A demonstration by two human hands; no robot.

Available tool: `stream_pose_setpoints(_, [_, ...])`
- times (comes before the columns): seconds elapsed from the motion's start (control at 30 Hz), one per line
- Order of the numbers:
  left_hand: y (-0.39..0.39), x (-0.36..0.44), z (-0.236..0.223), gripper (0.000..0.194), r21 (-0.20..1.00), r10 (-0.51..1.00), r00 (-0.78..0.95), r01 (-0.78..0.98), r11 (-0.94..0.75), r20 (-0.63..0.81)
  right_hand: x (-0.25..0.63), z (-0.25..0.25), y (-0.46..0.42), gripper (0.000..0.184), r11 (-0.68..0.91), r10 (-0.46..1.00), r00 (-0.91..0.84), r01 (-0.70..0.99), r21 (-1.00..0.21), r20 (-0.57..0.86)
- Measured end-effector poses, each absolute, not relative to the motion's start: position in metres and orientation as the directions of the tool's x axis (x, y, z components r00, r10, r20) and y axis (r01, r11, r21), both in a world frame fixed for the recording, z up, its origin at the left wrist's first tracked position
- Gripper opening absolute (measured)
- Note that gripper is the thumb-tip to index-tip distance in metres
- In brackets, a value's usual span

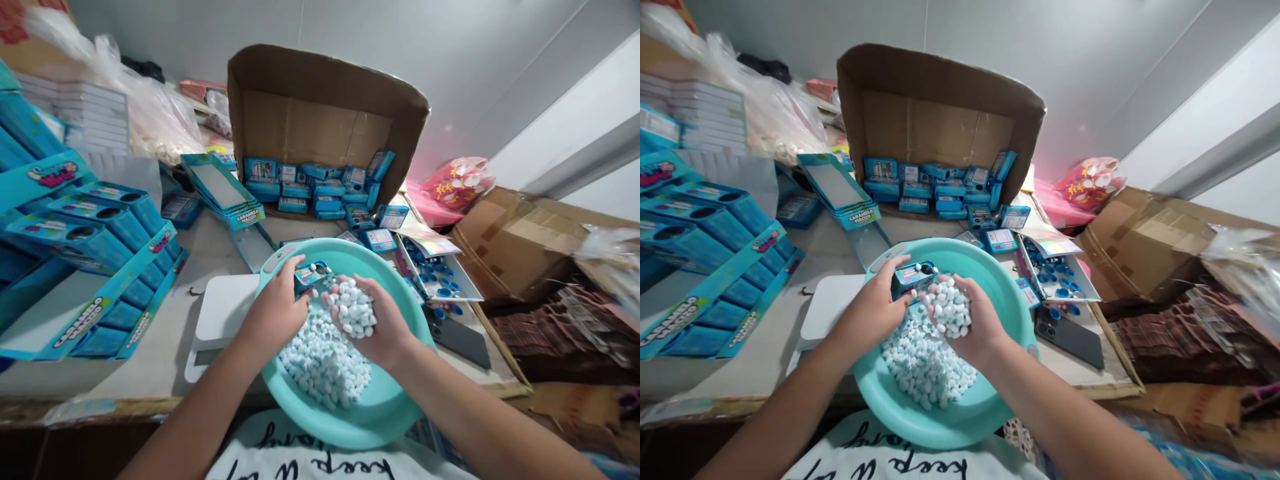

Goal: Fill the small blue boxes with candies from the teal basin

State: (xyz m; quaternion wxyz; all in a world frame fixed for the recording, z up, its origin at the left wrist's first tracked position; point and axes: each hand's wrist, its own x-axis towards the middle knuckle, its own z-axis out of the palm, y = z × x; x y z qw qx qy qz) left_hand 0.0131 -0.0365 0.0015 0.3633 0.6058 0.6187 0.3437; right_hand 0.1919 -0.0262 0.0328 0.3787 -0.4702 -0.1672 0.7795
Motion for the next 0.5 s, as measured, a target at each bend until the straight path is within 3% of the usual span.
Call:
stream_pose_setpoints(0.13, [-0.039, 0.011, 0.002, 0.050, 0.865, 0.989, 0.138, 0.502, -0.027, -0.049, 0.191, 0.041, -0.013, 0.017, -0.520, 0.801, -0.106, -0.611, -0.596, -0.589])
stream_pose_setpoints(0.3, [-0.042, 0.007, 0.005, 0.050, 0.904, 0.935, 0.351, 0.413, -0.112, -0.044, 0.190, 0.041, -0.011, 0.015, -0.280, 0.925, 0.055, -0.571, -0.772, -0.376])
stream_pose_setpoints(0.5, [-0.042, 0.004, 0.010, 0.051, 0.917, 0.894, 0.443, 0.382, -0.115, -0.072, 0.194, 0.042, -0.015, 0.016, -0.205, 0.944, 0.101, -0.564, -0.800, -0.313])
